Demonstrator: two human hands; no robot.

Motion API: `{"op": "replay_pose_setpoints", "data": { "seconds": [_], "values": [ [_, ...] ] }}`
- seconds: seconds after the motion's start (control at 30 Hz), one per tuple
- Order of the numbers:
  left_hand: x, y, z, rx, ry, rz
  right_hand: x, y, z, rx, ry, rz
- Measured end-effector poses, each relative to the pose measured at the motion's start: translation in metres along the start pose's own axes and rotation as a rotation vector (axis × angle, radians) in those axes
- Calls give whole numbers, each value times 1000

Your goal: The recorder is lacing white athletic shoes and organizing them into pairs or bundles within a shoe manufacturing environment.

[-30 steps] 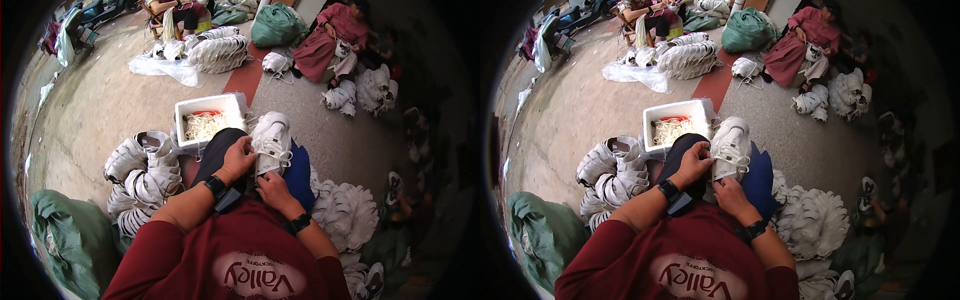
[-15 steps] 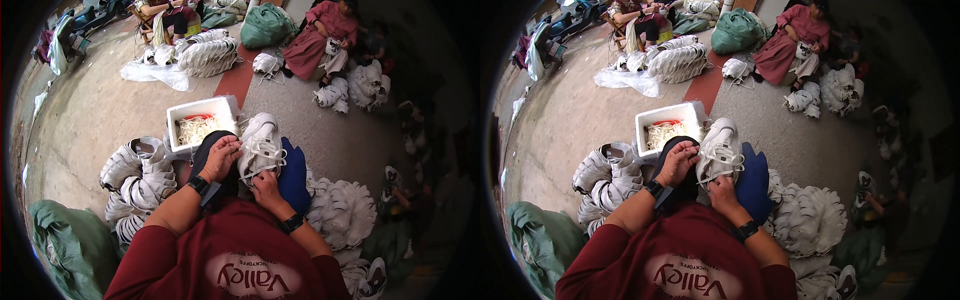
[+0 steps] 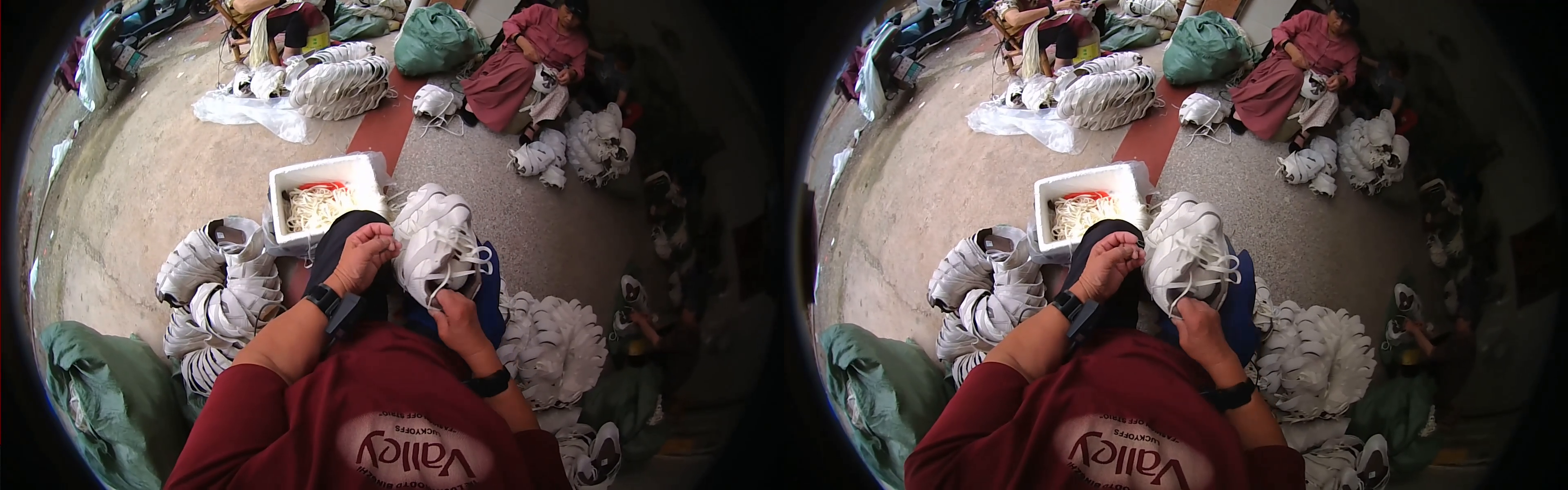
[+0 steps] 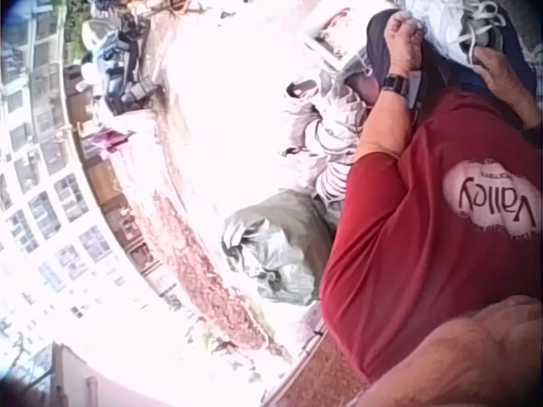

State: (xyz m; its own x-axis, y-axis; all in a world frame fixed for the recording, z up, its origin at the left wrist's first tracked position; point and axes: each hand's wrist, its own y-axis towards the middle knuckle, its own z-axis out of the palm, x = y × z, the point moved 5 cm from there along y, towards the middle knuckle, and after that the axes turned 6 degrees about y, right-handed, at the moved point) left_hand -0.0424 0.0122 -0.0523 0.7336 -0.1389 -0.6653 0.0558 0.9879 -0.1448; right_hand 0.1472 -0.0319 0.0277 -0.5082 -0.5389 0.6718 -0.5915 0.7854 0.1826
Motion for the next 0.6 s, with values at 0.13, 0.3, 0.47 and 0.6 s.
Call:
{"op": "replay_pose_setpoints", "data": {
  "seconds": [0.13, 0.3, 0.47, 0.6],
  "values": [
    [4, 0, -1, 22, 44, -16, 0, 8, 35, 88, -170, -54],
    [5, 0, -1, 25, 96, -29, -15, 9, 49, 20, -321, -90],
    [5, 2, -4, 16, 179, -19, -23, 16, 32, -96, -276, -91],
    [-1, -5, -8, 11, 106, -22, -53, 4, -43, -383, 523, 346]
  ]
}}
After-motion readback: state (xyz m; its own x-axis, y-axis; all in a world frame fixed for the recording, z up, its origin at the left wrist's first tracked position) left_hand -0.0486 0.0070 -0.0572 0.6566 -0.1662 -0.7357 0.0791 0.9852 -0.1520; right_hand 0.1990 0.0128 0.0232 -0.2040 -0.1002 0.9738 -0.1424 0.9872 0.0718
